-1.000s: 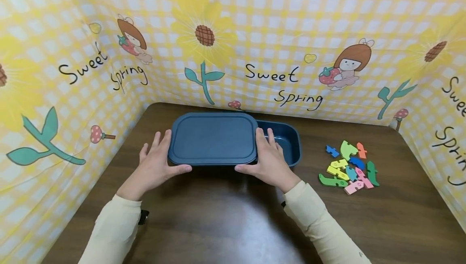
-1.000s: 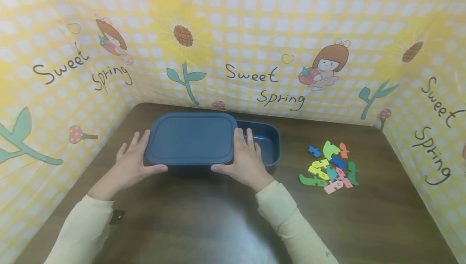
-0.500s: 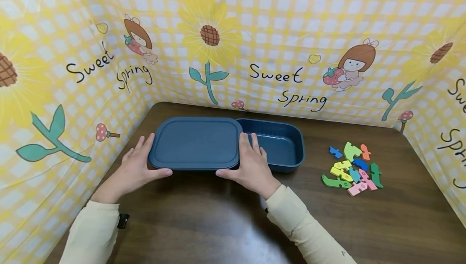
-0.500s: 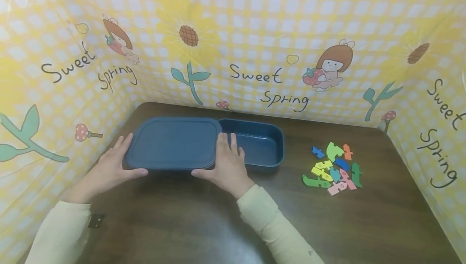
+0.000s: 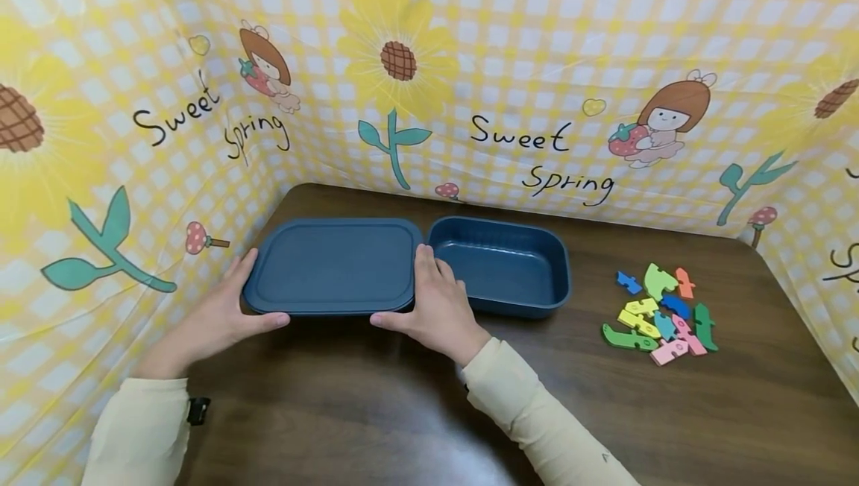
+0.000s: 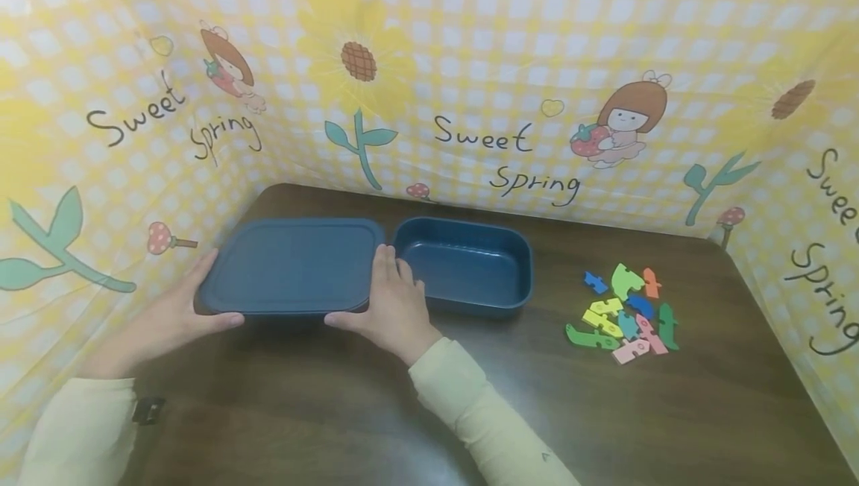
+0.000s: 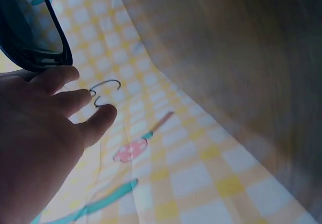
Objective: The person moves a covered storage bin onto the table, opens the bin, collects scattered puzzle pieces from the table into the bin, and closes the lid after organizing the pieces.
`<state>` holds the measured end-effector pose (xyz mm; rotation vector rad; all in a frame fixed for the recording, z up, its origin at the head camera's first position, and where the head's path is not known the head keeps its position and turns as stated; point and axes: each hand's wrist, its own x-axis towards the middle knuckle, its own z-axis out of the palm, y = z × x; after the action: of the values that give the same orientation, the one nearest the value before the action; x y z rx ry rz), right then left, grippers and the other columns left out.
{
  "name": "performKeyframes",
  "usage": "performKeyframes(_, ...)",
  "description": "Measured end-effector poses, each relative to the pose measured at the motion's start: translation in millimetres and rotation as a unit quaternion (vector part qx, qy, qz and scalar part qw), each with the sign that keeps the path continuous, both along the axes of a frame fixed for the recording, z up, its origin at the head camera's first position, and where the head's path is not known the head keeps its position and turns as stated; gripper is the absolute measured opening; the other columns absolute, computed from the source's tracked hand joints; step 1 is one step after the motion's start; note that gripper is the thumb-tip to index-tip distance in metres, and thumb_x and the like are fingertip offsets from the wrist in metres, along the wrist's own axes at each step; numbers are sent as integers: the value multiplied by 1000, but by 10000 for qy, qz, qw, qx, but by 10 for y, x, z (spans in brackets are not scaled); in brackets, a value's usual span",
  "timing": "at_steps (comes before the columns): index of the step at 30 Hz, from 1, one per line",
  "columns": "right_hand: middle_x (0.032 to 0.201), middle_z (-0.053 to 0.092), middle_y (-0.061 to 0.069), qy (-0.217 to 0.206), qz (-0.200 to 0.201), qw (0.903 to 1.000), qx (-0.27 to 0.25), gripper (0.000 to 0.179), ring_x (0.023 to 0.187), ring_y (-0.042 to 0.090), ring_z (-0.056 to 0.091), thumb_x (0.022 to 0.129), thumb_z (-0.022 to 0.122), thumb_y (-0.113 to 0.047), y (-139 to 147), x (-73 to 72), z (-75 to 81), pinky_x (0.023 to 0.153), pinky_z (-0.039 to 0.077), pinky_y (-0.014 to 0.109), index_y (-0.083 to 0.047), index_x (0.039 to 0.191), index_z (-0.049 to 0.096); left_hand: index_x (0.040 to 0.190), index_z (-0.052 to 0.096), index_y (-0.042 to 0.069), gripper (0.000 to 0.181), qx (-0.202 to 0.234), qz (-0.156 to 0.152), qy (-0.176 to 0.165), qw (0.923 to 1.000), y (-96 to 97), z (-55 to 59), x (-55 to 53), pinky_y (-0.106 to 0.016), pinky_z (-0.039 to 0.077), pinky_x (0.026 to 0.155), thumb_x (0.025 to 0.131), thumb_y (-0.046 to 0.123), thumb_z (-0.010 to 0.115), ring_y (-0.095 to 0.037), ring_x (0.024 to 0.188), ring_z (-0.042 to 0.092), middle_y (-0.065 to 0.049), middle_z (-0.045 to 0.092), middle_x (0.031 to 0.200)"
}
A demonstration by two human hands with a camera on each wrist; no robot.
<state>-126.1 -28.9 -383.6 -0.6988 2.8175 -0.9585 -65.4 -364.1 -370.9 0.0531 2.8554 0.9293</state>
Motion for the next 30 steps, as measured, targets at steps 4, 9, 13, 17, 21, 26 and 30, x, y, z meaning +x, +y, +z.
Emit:
performKeyframes(4, 167, 15, 12, 185, -62, 9997, 164, 126, 139, 38, 32, 76, 73, -73, -51, 24, 16, 108, 28, 60, -6, 162, 11, 160, -16, 14, 123, -74, 40, -47, 10000, -41, 20, 15, -74, 28, 101, 87, 50, 76, -63, 140, 15, -33, -9, 162)
performKeyframes(9, 166, 19, 13, 422, -147, 9987, 234, 126, 128, 37, 37, 75, 73, -75, -96, 49, 47, 101, 32, 55, -6, 162, 14, 160, -16, 15, 123, -58, 66, -48, 9999, -64, 50, 37, -74, 26, 102, 87, 50, 76, -59, 143, 12, -29, -10, 163)
performKeyframes(13, 166, 19, 12, 404, -96, 9989, 226, 126, 127, 38, 39, 75, 71, -77, -134, 81, 97, 102, 34, 54, -6, 162, 14, 160, -17, 15, 123, -89, 91, -38, 9999, -93, 93, 89, -73, 26, 102, 87, 50, 76, -58, 144, 12, -26, -10, 165)
performKeyframes(17, 166, 16, 13, 218, 3, 9996, 175, 125, 133, 39, 40, 77, 72, -75, -176, 101, 132, 106, 38, 52, -6, 162, 11, 160, -16, 15, 123, -107, 78, -22, 9999, -146, 116, 122, -72, 27, 102, 87, 49, 76, -57, 144, 13, -27, -7, 165)
performKeyframes(21, 167, 12, 14, -136, 96, 9998, -59, 125, 140, 38, 41, 78, 74, -70, -207, 114, 137, 104, 43, 49, -6, 162, 8, 160, -16, 16, 123, -146, 101, -28, 9998, -184, 117, 134, -71, 29, 101, 87, 49, 76, -59, 142, 17, -31, -3, 164)
performKeyframes(26, 167, 8, 15, -450, 131, 9986, -250, 124, 136, 36, 47, 80, 75, -67, -243, 127, 96, 96, 50, 46, -5, 162, 5, 161, -16, 16, 123, -183, 128, -45, 9997, -203, 105, 142, -71, 30, 100, 87, 49, 77, -58, 142, 18, -32, -1, 163)
performKeyframes(30, 167, 7, 16, -478, 122, 9986, -172, 124, 130, 37, 52, 80, 74, -68, -253, 136, 77, 81, 54, 41, -4, 162, 5, 161, -14, 13, 123, -229, 84, -30, 9997, -203, 95, 134, -72, 30, 101, 86, 49, 77, -59, 141, 18, -33, -1, 163)
